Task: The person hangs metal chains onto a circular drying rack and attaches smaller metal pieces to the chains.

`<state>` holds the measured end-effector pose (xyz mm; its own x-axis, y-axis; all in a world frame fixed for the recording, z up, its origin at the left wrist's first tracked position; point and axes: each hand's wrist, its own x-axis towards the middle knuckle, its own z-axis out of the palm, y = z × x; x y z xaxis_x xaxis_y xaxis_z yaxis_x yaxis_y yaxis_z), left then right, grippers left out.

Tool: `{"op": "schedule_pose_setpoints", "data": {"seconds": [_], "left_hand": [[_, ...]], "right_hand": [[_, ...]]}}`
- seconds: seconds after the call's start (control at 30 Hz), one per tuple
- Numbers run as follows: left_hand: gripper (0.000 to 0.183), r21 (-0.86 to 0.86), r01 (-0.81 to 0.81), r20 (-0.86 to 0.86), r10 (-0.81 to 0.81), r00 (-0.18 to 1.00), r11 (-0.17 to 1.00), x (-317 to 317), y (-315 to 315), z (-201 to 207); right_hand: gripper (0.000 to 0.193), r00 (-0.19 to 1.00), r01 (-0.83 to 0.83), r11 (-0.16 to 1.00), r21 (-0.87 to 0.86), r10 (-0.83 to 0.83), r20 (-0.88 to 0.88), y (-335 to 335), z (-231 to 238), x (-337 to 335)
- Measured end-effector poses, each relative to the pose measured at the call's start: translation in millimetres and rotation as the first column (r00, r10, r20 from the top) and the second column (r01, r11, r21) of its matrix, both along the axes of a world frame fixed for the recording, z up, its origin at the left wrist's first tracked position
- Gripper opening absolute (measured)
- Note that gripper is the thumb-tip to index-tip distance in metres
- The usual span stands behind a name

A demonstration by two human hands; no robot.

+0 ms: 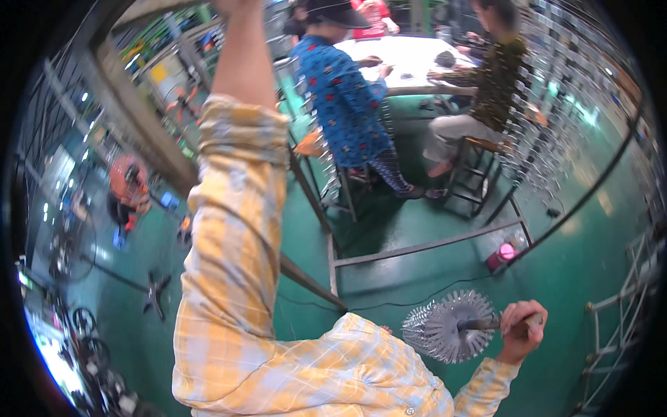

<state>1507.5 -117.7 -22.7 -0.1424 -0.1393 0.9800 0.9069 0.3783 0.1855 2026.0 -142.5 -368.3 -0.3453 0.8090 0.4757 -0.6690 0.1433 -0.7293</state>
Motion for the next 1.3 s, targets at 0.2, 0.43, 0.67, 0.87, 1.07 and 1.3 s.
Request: {"op": "schedule_pose_setpoints", "data": {"seconds": [0.2,0.43,0.67,0.87,1.07,1.3], "left_hand": [[0.014,0.048,0.04,0.036,-0.041,0.999,0.998,5,-34,0],[0.013,0.104,0.179,0.054,-0.185,0.981,0.978,20,-37,1],[0.012,0.151,0.402,0.08,-0.416,0.906,0.903,39,-51,-24],[0.008,0.242,0.849,0.25,-0.876,0.413,0.47,85,-65,-64],[0.012,0.278,0.909,0.375,-0.907,0.194,0.31,116,-74,-149],[0.011,0.302,0.942,0.708,-0.696,-0.119,0.146,172,-81,-263]], "right_hand": [[0.037,0.995,-0.099,0.994,0.044,0.098,0.031,5,-1,-12],[0.038,0.995,-0.095,0.993,0.065,0.093,0.027,4,5,-10],[0.038,0.995,-0.077,0.996,0.048,0.074,0.072,0,9,-15],[0.038,0.998,-0.06,0.998,0.03,0.059,0.029,-1,9,-8],[0.038,0.989,-0.131,0.991,0.006,0.131,-0.07,5,-9,-4],[0.038,0.992,-0.093,0.996,-0.013,0.094,0.083,1,14,-8]]}}
